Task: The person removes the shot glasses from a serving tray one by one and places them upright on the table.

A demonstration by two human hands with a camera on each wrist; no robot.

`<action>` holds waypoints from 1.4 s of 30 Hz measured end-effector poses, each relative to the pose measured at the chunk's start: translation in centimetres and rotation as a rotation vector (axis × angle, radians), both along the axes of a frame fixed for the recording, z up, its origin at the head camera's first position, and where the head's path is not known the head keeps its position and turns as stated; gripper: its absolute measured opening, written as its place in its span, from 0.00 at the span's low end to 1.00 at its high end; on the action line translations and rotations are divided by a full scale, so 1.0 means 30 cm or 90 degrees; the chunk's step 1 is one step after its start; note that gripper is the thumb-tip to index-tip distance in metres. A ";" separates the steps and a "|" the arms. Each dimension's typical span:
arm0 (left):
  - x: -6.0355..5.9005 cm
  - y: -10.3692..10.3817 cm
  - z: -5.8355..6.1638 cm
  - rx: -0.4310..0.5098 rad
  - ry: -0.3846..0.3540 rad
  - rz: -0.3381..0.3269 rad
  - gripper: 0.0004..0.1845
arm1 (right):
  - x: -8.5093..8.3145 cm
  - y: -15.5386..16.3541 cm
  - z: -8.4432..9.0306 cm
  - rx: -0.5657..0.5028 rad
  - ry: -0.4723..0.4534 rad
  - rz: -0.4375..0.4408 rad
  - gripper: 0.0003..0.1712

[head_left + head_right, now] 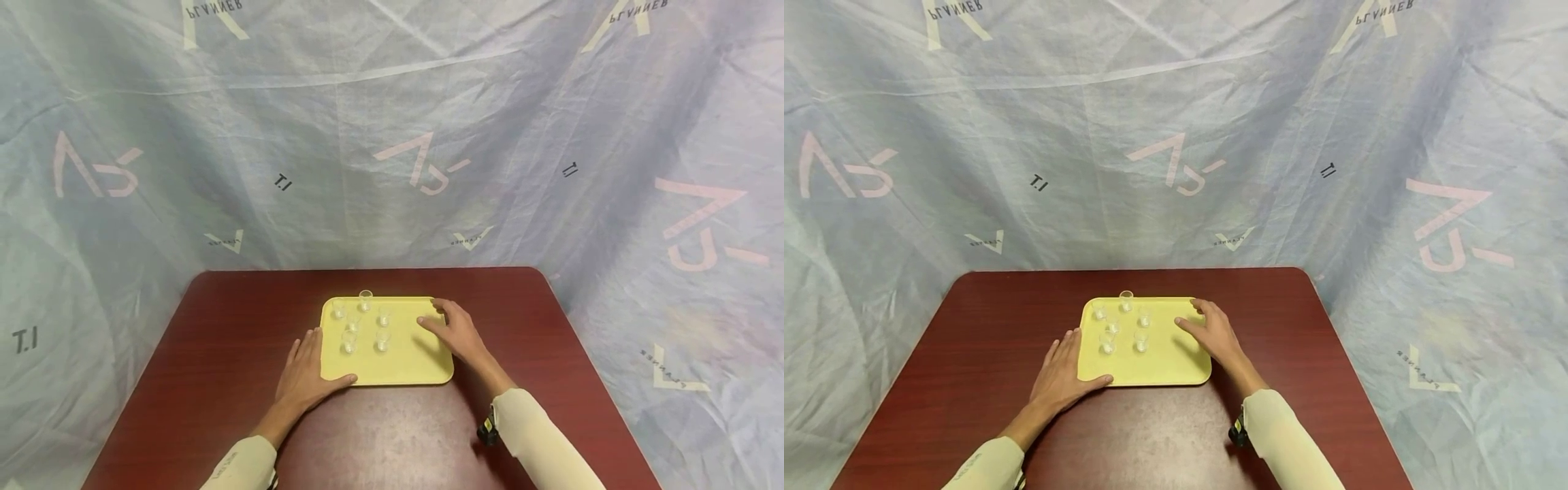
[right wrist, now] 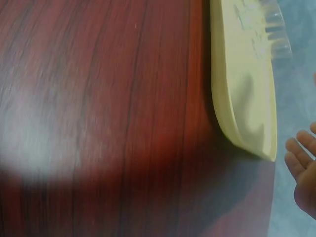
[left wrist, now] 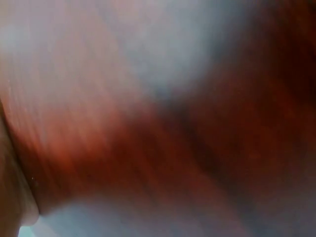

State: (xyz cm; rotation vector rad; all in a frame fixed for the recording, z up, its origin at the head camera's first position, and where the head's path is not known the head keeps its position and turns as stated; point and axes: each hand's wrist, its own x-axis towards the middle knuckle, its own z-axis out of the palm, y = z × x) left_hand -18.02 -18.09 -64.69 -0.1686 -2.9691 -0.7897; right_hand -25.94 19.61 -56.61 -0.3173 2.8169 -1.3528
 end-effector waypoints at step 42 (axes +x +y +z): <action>0.005 0.014 0.003 -0.007 -0.016 0.006 0.87 | -0.072 -0.278 -0.040 -0.098 -0.031 0.075 0.29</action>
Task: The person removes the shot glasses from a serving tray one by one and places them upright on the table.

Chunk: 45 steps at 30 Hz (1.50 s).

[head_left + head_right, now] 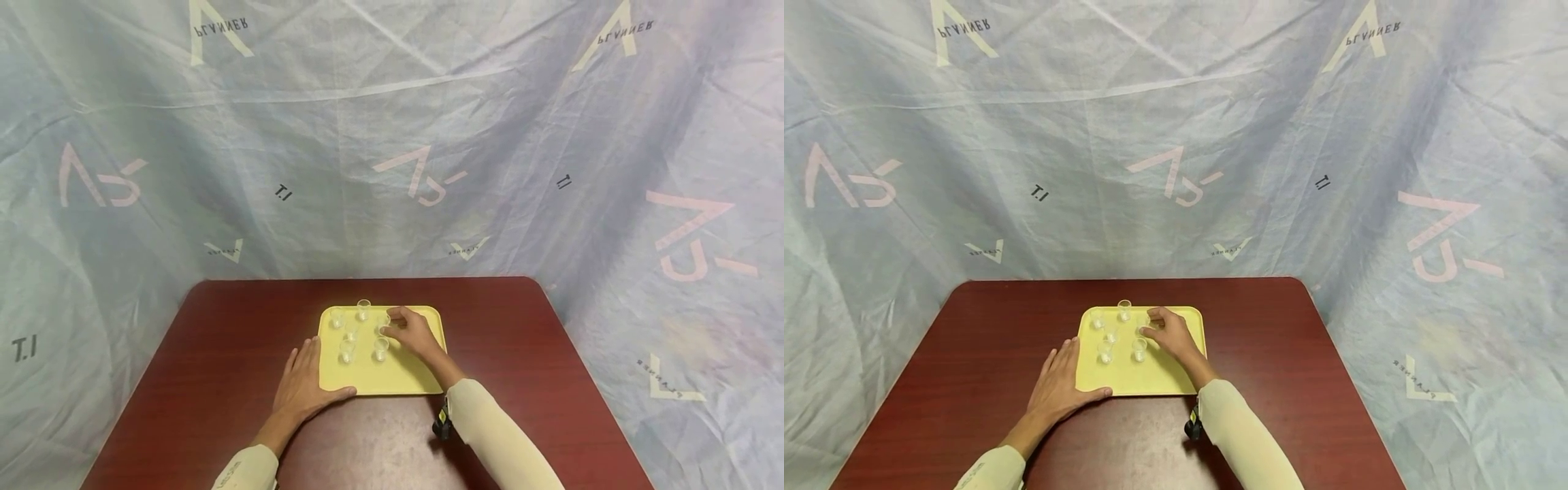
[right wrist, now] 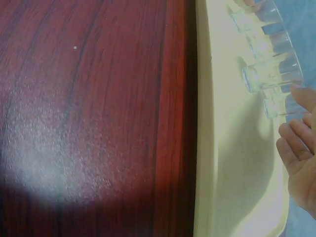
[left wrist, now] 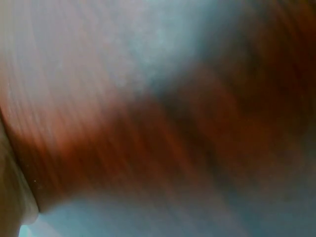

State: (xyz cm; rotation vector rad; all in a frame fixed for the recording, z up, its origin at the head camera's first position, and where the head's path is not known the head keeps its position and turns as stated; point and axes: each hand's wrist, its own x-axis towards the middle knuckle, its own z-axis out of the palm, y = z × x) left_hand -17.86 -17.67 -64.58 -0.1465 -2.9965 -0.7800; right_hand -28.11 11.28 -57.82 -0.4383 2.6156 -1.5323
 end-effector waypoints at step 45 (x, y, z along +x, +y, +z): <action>-0.012 -0.007 -0.011 -0.018 0.016 -0.013 0.87 | 0.015 0.044 -0.040 -0.074 0.022 -0.081 0.24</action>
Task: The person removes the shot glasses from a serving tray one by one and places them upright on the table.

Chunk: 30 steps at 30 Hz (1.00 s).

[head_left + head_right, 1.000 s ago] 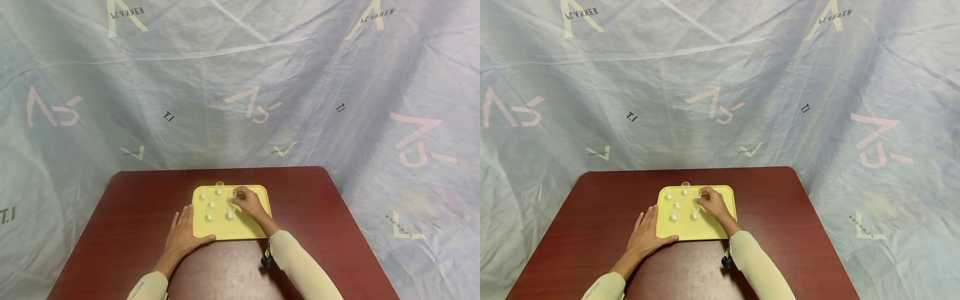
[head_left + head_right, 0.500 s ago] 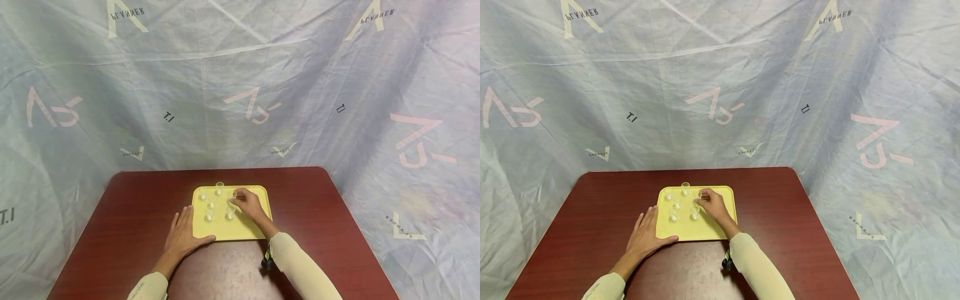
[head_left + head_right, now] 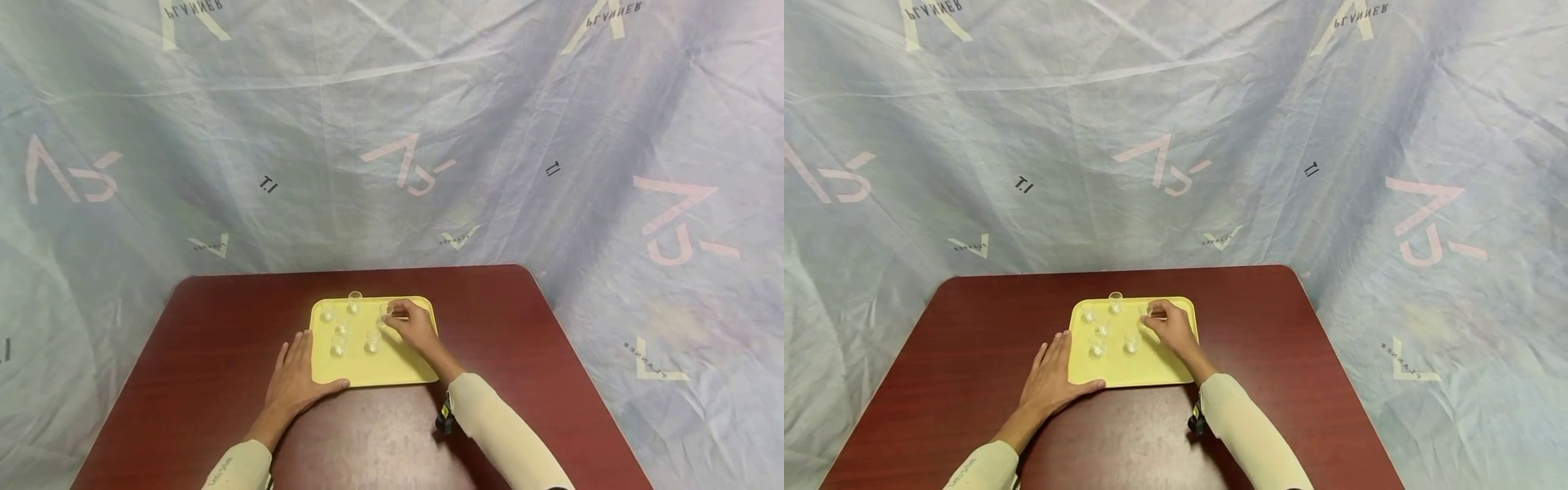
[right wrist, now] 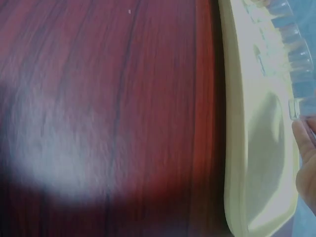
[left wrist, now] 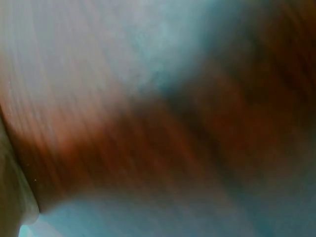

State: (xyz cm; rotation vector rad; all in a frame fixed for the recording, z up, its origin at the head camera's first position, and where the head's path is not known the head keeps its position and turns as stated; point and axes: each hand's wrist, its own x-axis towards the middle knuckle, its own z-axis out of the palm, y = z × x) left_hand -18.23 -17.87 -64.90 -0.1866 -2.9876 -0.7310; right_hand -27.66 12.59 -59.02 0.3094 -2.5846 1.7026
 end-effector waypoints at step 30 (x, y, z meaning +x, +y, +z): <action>0.003 0.003 0.007 0.011 0.000 -0.001 0.87 | -0.062 0.264 0.093 0.007 0.026 -0.117 0.20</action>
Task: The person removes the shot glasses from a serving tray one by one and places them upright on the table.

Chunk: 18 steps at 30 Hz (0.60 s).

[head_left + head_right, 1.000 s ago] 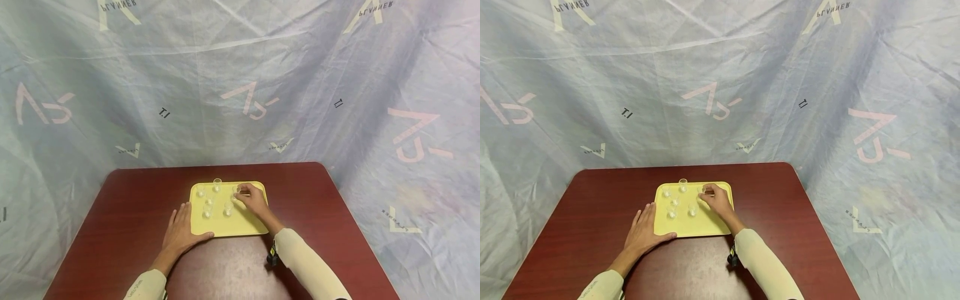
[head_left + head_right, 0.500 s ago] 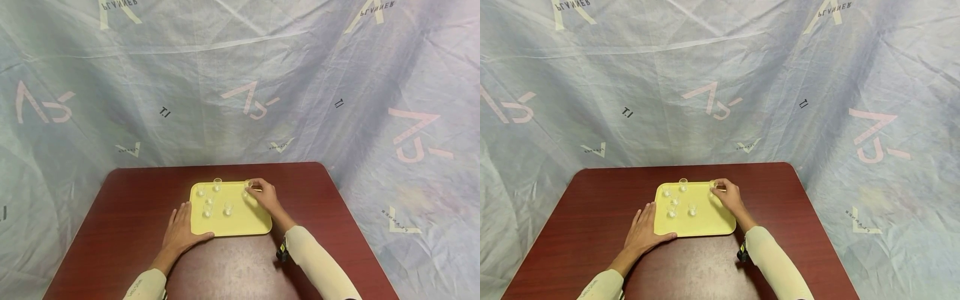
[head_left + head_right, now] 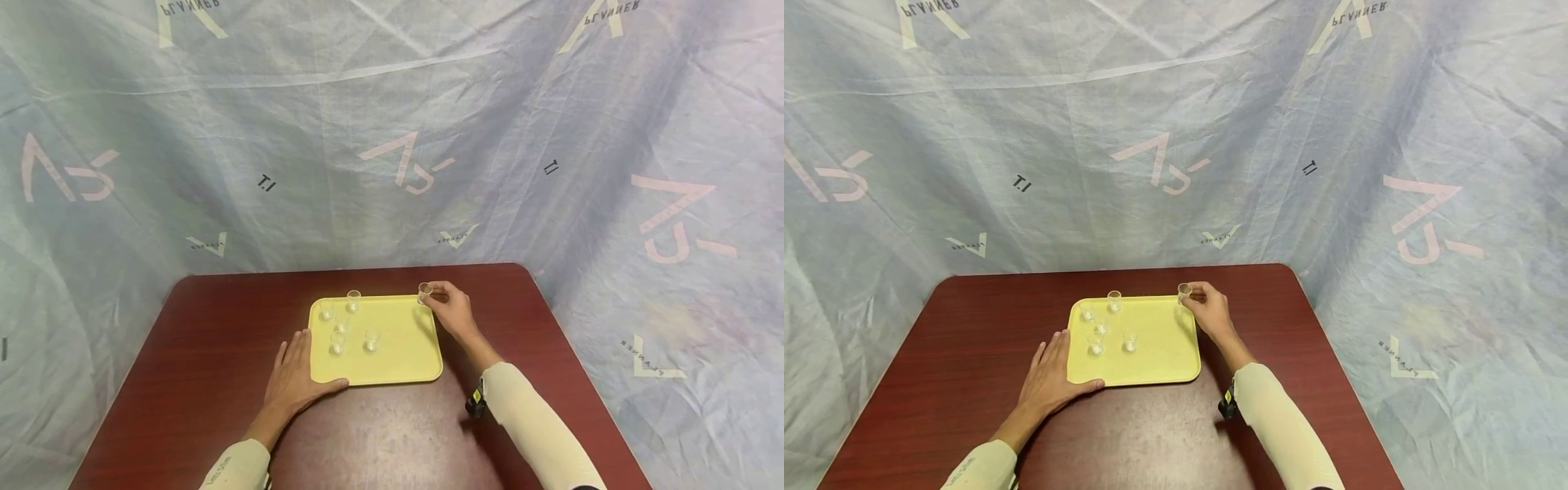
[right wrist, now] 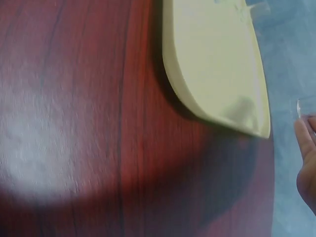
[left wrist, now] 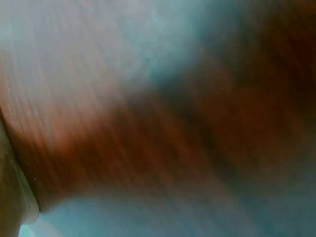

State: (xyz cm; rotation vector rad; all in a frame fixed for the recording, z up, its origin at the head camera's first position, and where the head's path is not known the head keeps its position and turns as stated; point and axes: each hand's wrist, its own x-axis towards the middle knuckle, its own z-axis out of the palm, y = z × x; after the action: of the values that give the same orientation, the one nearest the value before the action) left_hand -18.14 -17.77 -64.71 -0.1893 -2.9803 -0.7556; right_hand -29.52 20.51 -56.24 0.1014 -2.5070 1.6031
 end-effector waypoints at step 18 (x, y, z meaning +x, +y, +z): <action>-0.004 -0.002 -0.007 0.000 0.008 0.008 0.88 | -0.030 0.180 -0.033 0.012 -0.020 -0.090 0.22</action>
State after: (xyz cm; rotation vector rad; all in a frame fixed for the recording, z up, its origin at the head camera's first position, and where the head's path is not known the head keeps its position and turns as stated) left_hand -18.25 -17.82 -64.92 -0.1753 -2.9673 -0.7515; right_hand -30.42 25.92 -57.23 -0.0985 -2.4909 1.5372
